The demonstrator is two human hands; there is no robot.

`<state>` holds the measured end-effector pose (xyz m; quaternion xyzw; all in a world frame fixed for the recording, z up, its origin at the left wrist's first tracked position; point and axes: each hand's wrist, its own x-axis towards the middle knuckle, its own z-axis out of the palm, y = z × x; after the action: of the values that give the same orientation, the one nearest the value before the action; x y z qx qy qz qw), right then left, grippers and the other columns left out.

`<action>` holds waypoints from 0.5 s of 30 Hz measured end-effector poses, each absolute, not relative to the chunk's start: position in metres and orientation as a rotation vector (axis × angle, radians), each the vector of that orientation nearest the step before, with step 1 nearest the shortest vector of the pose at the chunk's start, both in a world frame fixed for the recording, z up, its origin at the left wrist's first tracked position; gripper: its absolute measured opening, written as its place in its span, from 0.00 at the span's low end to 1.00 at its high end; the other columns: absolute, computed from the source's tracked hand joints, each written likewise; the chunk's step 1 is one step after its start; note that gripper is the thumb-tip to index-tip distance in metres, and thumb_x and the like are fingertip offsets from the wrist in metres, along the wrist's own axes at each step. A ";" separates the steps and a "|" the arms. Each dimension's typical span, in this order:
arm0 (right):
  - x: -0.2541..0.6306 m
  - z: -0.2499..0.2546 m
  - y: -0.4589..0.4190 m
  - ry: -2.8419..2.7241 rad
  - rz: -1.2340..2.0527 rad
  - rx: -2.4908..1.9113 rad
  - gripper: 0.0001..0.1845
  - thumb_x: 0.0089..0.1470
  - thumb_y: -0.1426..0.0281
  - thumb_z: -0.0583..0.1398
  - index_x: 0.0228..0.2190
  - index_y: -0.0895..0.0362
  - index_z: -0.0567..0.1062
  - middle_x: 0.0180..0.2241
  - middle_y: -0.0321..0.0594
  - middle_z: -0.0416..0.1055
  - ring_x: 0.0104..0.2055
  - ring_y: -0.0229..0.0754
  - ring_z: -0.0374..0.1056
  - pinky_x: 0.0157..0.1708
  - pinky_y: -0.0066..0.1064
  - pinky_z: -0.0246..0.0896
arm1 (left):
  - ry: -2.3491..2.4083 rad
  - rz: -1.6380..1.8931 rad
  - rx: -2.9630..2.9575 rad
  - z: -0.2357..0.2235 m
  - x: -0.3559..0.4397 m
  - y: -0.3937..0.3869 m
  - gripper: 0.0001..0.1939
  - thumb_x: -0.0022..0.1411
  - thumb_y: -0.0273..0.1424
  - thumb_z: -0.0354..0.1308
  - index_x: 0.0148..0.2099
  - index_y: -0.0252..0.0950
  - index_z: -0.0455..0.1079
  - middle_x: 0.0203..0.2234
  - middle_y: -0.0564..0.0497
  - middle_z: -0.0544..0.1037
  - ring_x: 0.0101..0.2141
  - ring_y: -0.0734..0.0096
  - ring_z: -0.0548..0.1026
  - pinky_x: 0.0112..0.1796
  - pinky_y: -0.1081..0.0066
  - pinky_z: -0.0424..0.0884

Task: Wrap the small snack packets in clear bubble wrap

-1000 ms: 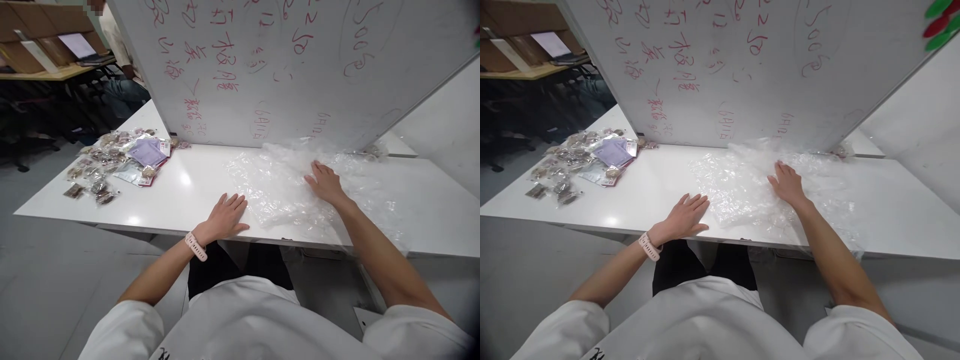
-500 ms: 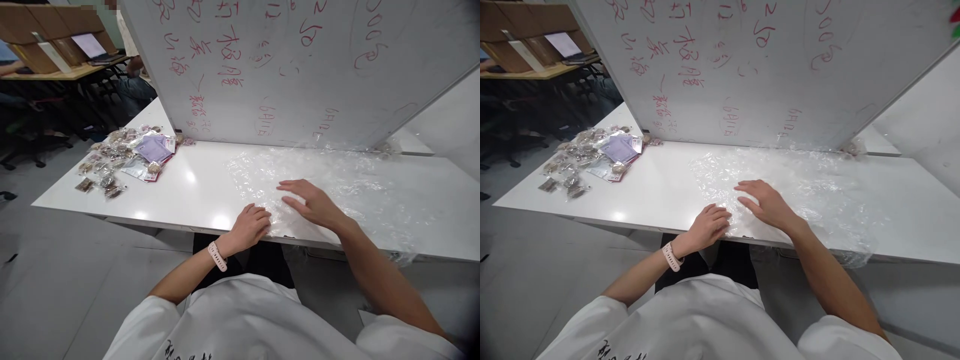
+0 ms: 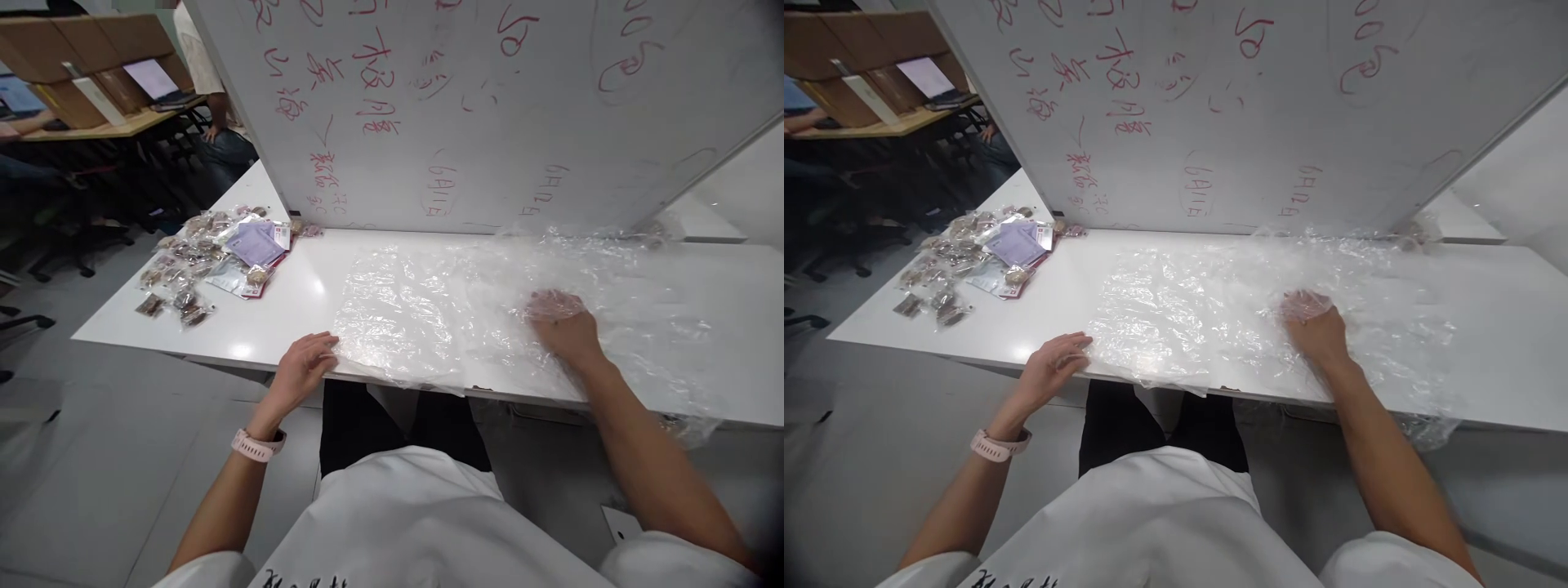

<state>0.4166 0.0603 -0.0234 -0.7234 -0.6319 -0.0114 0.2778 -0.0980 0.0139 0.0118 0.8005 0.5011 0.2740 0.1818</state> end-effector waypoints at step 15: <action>0.222 0.020 0.081 -2.604 0.357 -1.164 0.29 0.68 0.52 0.49 0.66 0.46 0.61 0.71 0.39 0.50 0.73 0.51 0.44 0.69 0.55 0.45 | 1.531 0.696 1.941 0.051 -0.099 0.044 0.19 0.67 0.45 0.56 0.54 0.43 0.73 0.63 0.46 0.69 0.62 0.54 0.67 0.59 0.52 0.66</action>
<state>0.2220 0.0812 0.0198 -0.4012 -0.8979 0.1231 0.1330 -0.0987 0.0442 0.0512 0.7251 0.5717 0.2598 0.2828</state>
